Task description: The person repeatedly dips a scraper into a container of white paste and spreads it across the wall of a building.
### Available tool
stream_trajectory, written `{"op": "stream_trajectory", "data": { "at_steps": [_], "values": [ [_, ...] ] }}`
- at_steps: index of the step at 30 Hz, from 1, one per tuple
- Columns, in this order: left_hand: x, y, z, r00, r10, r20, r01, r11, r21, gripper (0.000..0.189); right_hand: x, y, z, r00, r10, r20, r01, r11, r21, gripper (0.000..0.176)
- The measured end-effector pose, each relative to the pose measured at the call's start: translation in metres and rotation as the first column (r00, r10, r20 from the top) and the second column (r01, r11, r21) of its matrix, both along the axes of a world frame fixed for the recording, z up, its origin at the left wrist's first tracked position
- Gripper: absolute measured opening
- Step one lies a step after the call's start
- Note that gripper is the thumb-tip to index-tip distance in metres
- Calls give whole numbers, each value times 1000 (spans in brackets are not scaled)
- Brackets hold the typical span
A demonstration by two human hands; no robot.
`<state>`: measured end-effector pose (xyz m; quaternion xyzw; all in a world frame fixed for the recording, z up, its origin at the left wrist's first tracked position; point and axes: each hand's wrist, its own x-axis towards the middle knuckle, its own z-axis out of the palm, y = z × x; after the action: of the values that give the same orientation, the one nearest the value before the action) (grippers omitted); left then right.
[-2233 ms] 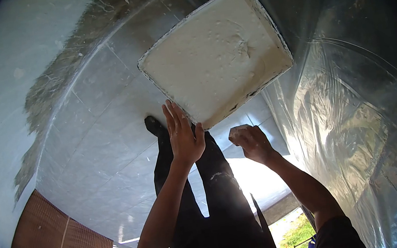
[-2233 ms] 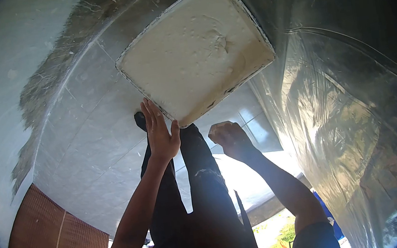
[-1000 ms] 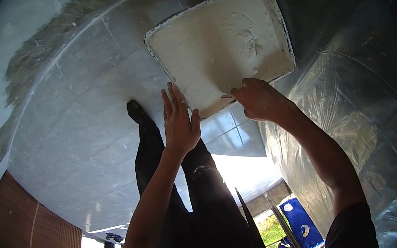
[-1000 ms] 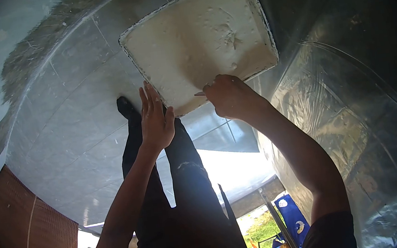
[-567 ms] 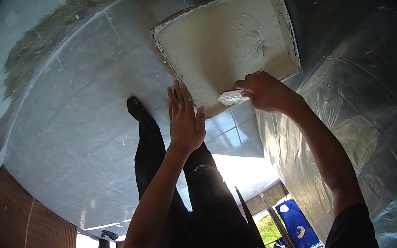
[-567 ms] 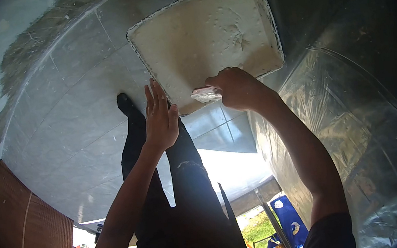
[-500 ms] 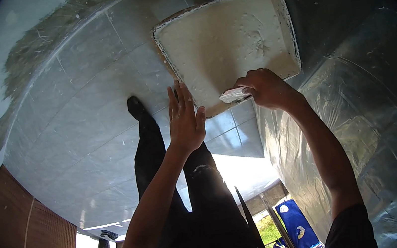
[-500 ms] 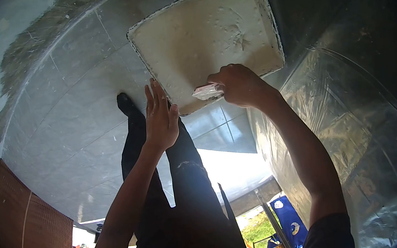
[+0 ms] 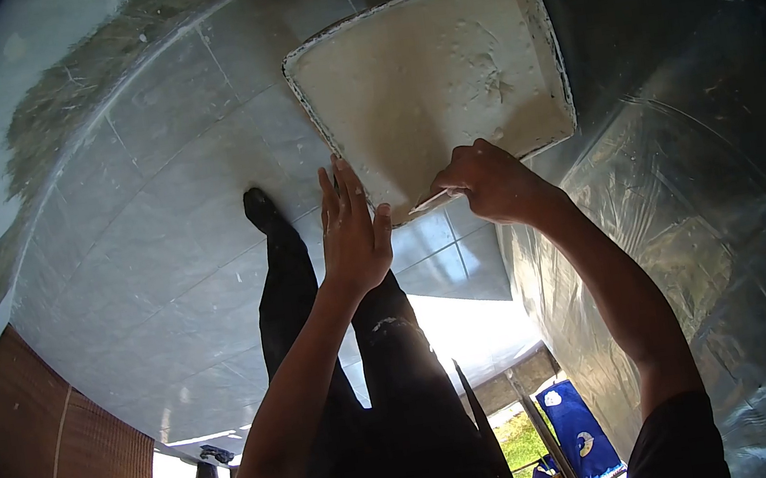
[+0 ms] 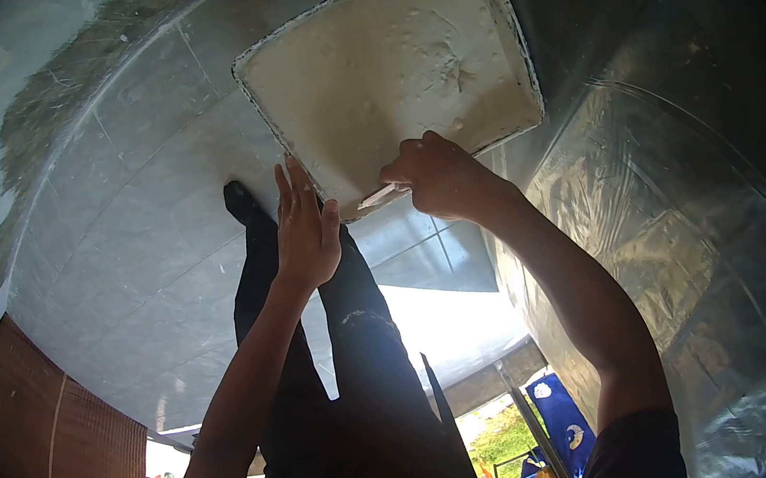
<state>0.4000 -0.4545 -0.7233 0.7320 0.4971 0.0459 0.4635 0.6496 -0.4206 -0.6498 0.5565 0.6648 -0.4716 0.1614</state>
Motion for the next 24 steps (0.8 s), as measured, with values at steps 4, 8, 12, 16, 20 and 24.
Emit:
{"op": "stream_trajectory", "data": {
  "at_steps": [4, 8, 12, 16, 20, 24],
  "values": [
    [1, -1, 0, 1000, 13, 13, -13, 1000, -13, 78, -1, -8, -1, 1000, 12, -4, -12, 998, 57, 43],
    [-1, -1, 0, 1000, 1, -4, -1, 1000, -8, 78, 3, 3, 5, 999, 24, -24, -24, 1000, 11, 41],
    [-3, 1, 0, 1000, -9, -25, 10, 1000, 4, 78, 22, 19, 23, 987, -136, 84, 134, 991, 28, 21],
    [0, -1, 0, 1000, 12, -19, -12, 1000, 7, 79, 74, 28, 25, 900, -436, -21, 435, 900, -38, 21],
    [4, -4, -3, 999, 35, 10, -35, 999, -1, 79, 88, 19, 15, 921, -383, 75, 384, 923, -6, 22],
    [3, -4, -3, 1000, 21, -1, -21, 1000, -4, 79, 79, 15, 15, 957, -203, 206, 217, 975, -46, 23]
  ]
}}
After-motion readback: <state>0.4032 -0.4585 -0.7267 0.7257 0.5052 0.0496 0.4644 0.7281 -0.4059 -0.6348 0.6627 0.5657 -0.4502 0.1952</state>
